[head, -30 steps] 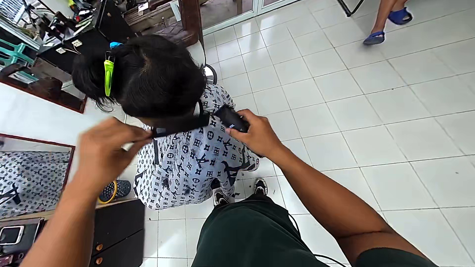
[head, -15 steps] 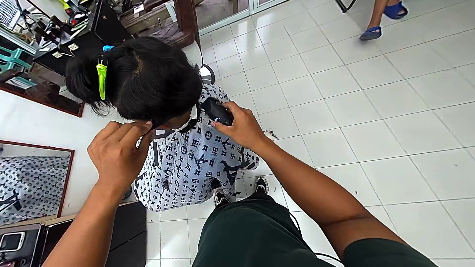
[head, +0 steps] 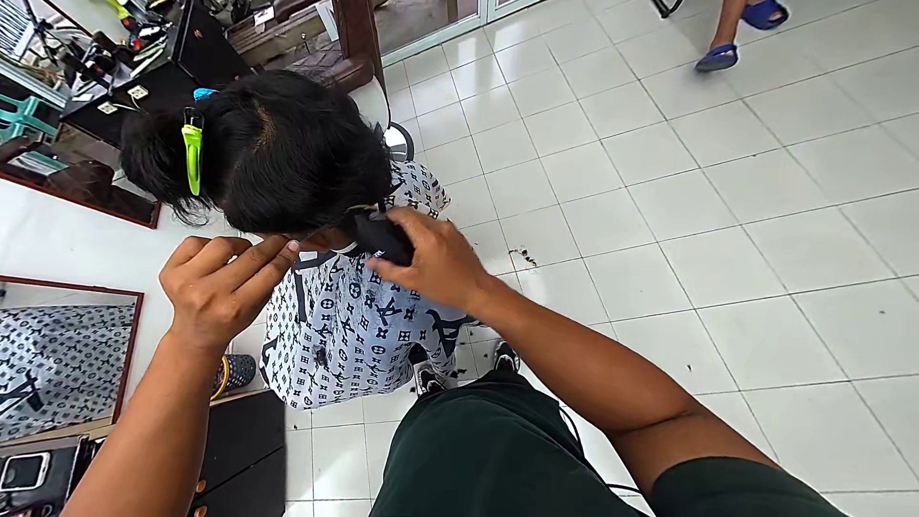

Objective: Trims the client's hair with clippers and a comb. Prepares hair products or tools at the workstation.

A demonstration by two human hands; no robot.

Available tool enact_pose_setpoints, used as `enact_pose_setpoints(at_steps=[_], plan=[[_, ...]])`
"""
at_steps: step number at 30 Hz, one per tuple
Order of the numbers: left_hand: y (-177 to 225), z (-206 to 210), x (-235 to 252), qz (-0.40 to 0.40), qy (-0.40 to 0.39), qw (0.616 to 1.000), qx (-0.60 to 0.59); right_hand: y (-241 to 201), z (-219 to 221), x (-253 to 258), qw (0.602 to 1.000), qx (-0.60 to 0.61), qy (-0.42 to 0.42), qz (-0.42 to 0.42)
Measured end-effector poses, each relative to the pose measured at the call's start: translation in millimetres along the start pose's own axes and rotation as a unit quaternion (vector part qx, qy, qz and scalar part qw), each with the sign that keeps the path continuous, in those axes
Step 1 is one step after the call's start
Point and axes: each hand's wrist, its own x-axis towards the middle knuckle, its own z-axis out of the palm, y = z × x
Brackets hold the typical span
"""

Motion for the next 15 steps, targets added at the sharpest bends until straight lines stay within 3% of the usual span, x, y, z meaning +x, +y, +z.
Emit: enact_pose_setpoints(at_steps=[2, 4, 6, 8, 10, 12, 15], plan=[[-2, -5, 4, -0.021, 0.049, 0.997, -0.052, -18, 10, 1, 0.997, 0.025, -0.020, -0.063], [-6, -25, 10, -0.123, 0.105, 0.978, -0.128, -25, 14, -3, 0.992, 0.052, -0.057, -0.104], [-20, -51, 8, -0.245, 0.125, 0.935, -0.225, -16, 9, -15, 0.992, 0.064, -0.083, -0.071], [-33, -69, 3, -0.270, 0.054, 0.925, -0.262, 3, -2, -28, 0.996, 0.049, -0.077, 0.022], [-32, -68, 4, -0.197, -0.072, 0.949, -0.236, 21, -11, -36, 0.991, 0.014, -0.057, 0.119], [-27, -47, -7, -0.166, -0.161, 0.949, -0.216, 25, -21, -35, 0.982, -0.011, -0.042, 0.181], [-22, -24, -20, -0.196, -0.171, 0.947, -0.189, 18, -26, -30, 0.980, -0.033, -0.021, 0.197]])
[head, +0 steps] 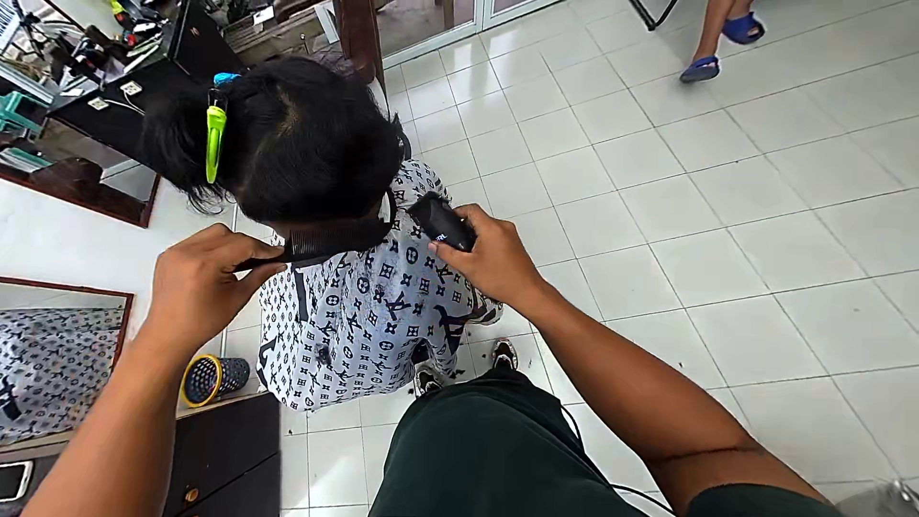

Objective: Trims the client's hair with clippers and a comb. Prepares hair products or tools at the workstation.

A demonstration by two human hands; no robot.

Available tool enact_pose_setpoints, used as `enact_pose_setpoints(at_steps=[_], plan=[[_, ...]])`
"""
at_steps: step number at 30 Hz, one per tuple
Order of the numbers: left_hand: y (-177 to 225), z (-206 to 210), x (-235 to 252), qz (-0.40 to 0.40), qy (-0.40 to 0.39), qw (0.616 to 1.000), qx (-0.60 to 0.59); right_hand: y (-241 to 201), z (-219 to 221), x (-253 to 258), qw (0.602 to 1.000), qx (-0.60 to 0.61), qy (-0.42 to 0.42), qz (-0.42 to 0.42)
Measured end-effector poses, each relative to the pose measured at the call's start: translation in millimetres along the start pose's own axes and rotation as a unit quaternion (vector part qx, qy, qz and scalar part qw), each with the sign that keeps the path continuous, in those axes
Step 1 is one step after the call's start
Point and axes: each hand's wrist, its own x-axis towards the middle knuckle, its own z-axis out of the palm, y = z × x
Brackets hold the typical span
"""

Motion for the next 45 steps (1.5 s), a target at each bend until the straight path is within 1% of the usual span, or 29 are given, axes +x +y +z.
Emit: enact_pose_setpoints(at_steps=[2, 4, 7, 10, 13, 15, 16, 17, 19, 20, 21, 22, 23, 25, 27, 29, 31, 33, 35, 37, 39, 42, 45], plan=[[7, 3, 6, -0.003, 0.043, 0.999, 0.008, -11, -2, 1, 1.000, -0.005, 0.006, -0.004], [16, -1, 13, 0.013, 0.095, 0.995, 0.015, -19, -2, 0, 1.000, -0.009, 0.008, -0.010], [17, -5, 17, 0.102, 0.144, 0.983, 0.057, -28, -1, 1, 1.000, -0.010, 0.014, -0.020], [6, -2, 15, 0.175, 0.160, 0.966, 0.100, -39, 0, 1, 0.999, -0.011, 0.012, -0.037], [0, 3, 15, 0.209, 0.176, 0.954, 0.123, -59, 12, 2, 0.995, -0.003, 0.025, -0.097], [-2, 6, 17, 0.221, 0.206, 0.948, 0.097, -80, 26, -1, 0.988, 0.012, 0.019, -0.155], [-2, 5, 17, 0.214, 0.232, 0.947, 0.060, -89, 33, -3, 0.983, 0.019, 0.002, -0.184], [-3, 2, 15, 0.188, 0.255, 0.948, 0.006, -94, 37, -5, 0.978, 0.032, -0.023, -0.206], [-6, -9, 4, 0.079, 0.281, 0.949, -0.120, -85, 37, -11, 0.973, 0.056, -0.070, -0.213], [-7, -12, 0, 0.015, 0.299, 0.936, -0.183, -71, 33, -14, 0.976, 0.066, -0.085, -0.189], [-4, -12, -2, -0.044, 0.315, 0.921, -0.224, -51, 26, -16, 0.982, 0.077, -0.091, -0.148], [4, -11, -4, -0.088, 0.314, 0.915, -0.237, -29, 19, -15, 0.987, 0.088, -0.085, -0.100], [16, -7, -6, -0.113, 0.293, 0.925, -0.215, -7, 12, -11, 0.992, 0.097, -0.072, -0.049], [46, 14, -11, -0.124, 0.209, 0.963, -0.117, 29, -3, 5, 0.994, 0.099, -0.045, 0.022], [75, 51, -10, -0.130, 0.117, 0.983, -0.057, 53, -15, 27, 0.993, 0.103, -0.038, 0.042], [97, 91, -6, -0.168, 0.098, 0.979, -0.055, 68, -26, 51, 0.991, 0.118, -0.049, 0.030], [115, 117, -1, -0.234, 0.099, 0.966, -0.045, 80, -33, 73, 0.989, 0.129, -0.076, 0.017], [128, 124, 9, -0.300, 0.094, 0.949, -0.011, 92, -33, 98, 0.986, 0.130, -0.104, -0.004], [138, 120, 20, -0.347, 0.095, 0.932, 0.030, 100, -31, 117, 0.983, 0.123, -0.136, -0.027], [146, 115, 31, -0.362, 0.099, 0.922, 0.093, 103, -28, 131, 0.979, 0.114, -0.163, -0.054], [153, 111, 39, -0.339, 0.112, 0.919, 0.165, 103, -23, 137, 0.973, 0.113, -0.185, -0.075], [154, 100, 50, -0.279, 0.143, 0.919, 0.238, 102, -14, 142, 0.966, 0.118, -0.202, -0.111], [151, 86, 55, -0.171, 0.138, 0.925, 0.311, 99, -6, 138, 0.961, 0.127, -0.182, -0.164]])
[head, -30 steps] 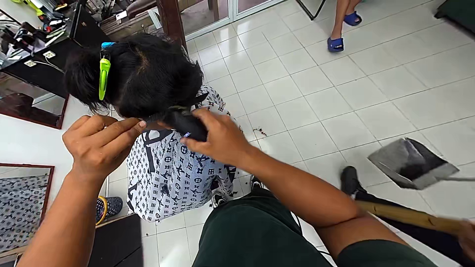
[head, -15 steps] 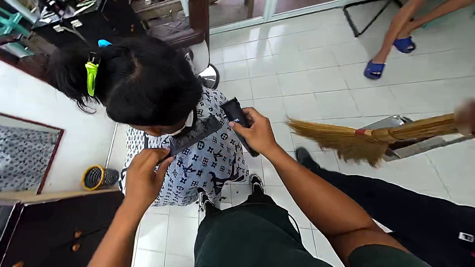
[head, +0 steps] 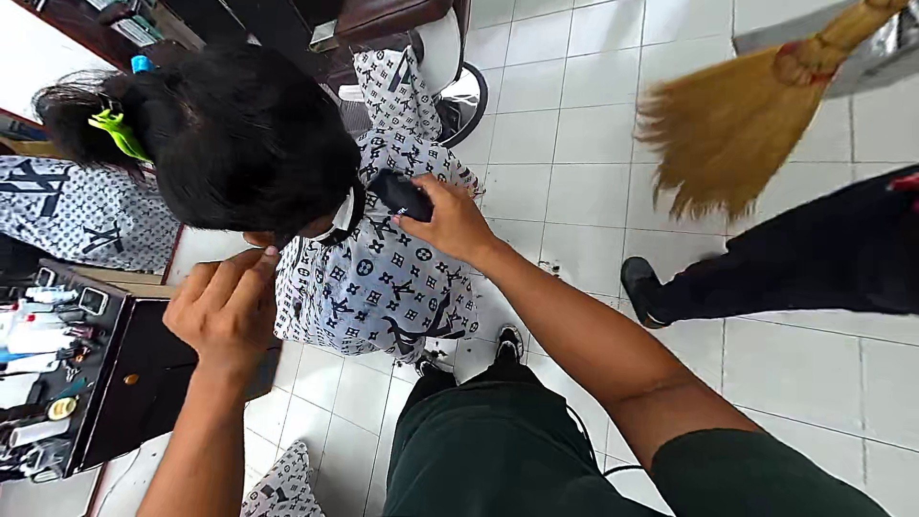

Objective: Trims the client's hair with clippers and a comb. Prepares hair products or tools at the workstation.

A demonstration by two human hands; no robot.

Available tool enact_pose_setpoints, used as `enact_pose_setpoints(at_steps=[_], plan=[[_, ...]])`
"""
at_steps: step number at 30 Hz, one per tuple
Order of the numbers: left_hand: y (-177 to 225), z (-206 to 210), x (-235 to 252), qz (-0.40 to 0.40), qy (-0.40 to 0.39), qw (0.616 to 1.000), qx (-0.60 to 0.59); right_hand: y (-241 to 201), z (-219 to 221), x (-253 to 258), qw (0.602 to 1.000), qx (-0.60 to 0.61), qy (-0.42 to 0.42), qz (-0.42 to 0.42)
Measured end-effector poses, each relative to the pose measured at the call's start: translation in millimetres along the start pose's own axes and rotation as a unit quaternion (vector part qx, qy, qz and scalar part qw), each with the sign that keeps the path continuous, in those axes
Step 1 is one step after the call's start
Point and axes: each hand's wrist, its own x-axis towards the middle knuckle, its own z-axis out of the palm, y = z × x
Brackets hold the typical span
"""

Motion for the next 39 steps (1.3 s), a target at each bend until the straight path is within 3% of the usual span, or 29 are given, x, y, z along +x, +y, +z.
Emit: enact_pose_setpoints(at_steps=[4, 14, 16, 17, 20, 21, 23, 25, 27, 31, 34, 39], plan=[[-15, -4, 5, 0.114, 0.023, 0.993, 0.031, -3, 9, -2, 0.997, 0.000, 0.046, -0.069], [-30, -1, 13, 0.185, 0.022, 0.982, -0.028, -42, 32, -16, 0.975, 0.003, 0.064, -0.212], [-27, -15, 19, 0.149, 0.060, 0.983, -0.085, -54, 41, -25, 0.966, 0.012, 0.030, -0.255], [-24, -28, 20, 0.089, 0.080, 0.987, -0.111, -55, 44, -30, 0.965, 0.022, 0.009, -0.262], [-16, -65, 28, -0.124, 0.104, 0.964, -0.212, -36, 45, -41, 0.983, 0.069, -0.026, -0.167], [-16, -69, 28, -0.134, 0.064, 0.966, -0.211, -25, 43, -42, 0.991, 0.081, -0.022, -0.102], [-16, -61, 20, -0.062, -0.067, 0.981, -0.173, -7, 35, -40, 0.996, 0.087, 0.000, 0.024], [-10, -36, 2, -0.057, -0.158, 0.973, -0.159, 5, 28, -33, 0.992, 0.082, 0.017, 0.092], [-6, -17, -18, -0.129, -0.202, 0.958, -0.157, 11, 24, -25, 0.992, 0.077, 0.024, 0.102], [-7, -7, -26, -0.200, -0.178, 0.955, -0.126, 9, 19, -14, 0.996, 0.052, 0.020, 0.065], [-5, -10, -17, -0.153, -0.120, 0.978, -0.077, 7, 24, -7, 0.999, 0.032, 0.023, 0.021], [-8, -8, -11, -0.001, -0.019, 0.999, 0.030, 7, 36, 0, 0.998, 0.024, 0.031, -0.052]])
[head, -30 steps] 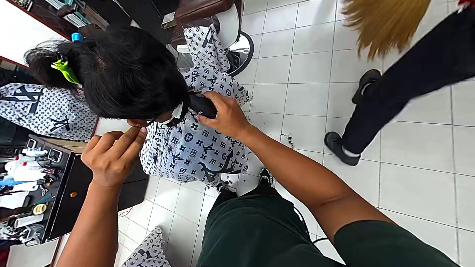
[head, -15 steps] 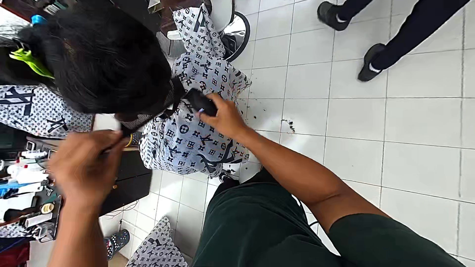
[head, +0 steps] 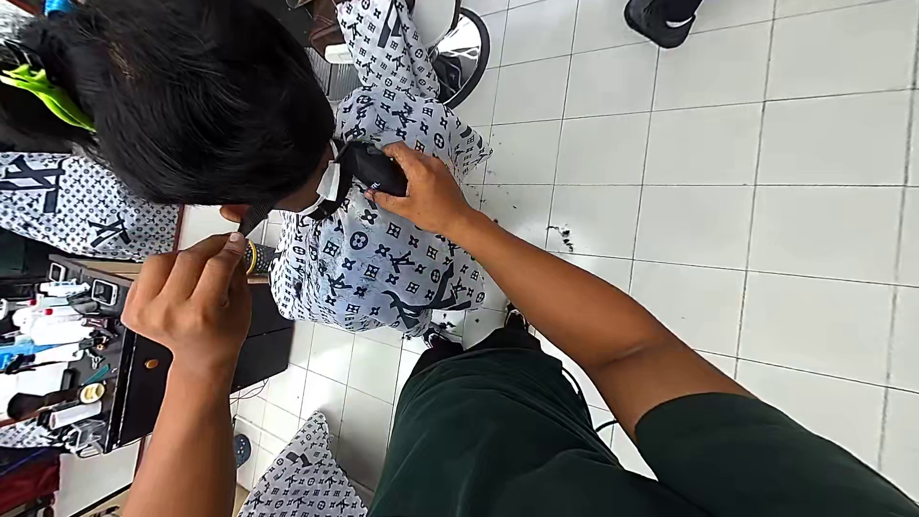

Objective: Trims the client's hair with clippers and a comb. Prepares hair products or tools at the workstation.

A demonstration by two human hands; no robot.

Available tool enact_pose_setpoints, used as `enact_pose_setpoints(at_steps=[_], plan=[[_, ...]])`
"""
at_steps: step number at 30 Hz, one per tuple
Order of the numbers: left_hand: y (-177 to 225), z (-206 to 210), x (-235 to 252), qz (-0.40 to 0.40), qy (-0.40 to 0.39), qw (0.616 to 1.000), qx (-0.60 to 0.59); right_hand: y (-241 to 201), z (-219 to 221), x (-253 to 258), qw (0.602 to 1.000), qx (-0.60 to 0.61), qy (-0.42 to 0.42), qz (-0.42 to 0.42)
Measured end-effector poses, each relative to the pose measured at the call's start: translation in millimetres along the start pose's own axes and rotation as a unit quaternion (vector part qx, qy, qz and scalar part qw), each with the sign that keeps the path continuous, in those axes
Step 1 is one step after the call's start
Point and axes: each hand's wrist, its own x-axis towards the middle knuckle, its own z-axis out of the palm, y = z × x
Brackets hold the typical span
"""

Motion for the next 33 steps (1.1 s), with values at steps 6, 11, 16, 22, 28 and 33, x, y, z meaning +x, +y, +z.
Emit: enact_pose_setpoints(at_steps=[6, 11, 16, 22, 28, 33], plan=[[-12, 5, -4, 0.072, 0.033, 0.996, 0.031, -2, 12, 2, 0.998, -0.009, 0.034, -0.055], [-20, 8, -4, 0.094, 0.034, 0.995, 0.021, -9, 16, 1, 0.994, 0.000, 0.059, -0.096], [-27, 12, -3, 0.142, 0.060, 0.988, -0.012, -32, 30, -4, 0.981, -0.003, 0.062, -0.183], [-15, -40, 7, -0.092, 0.158, 0.955, -0.232, -32, 29, -30, 0.970, 0.044, 0.001, -0.237], [-16, -26, 3, -0.015, -0.166, 0.973, -0.163, 0, 7, -34, 0.994, 0.055, 0.064, 0.066], [-17, 0, -17, -0.088, -0.173, 0.970, -0.149, -2, 0, -21, 0.995, 0.033, 0.054, 0.075]])
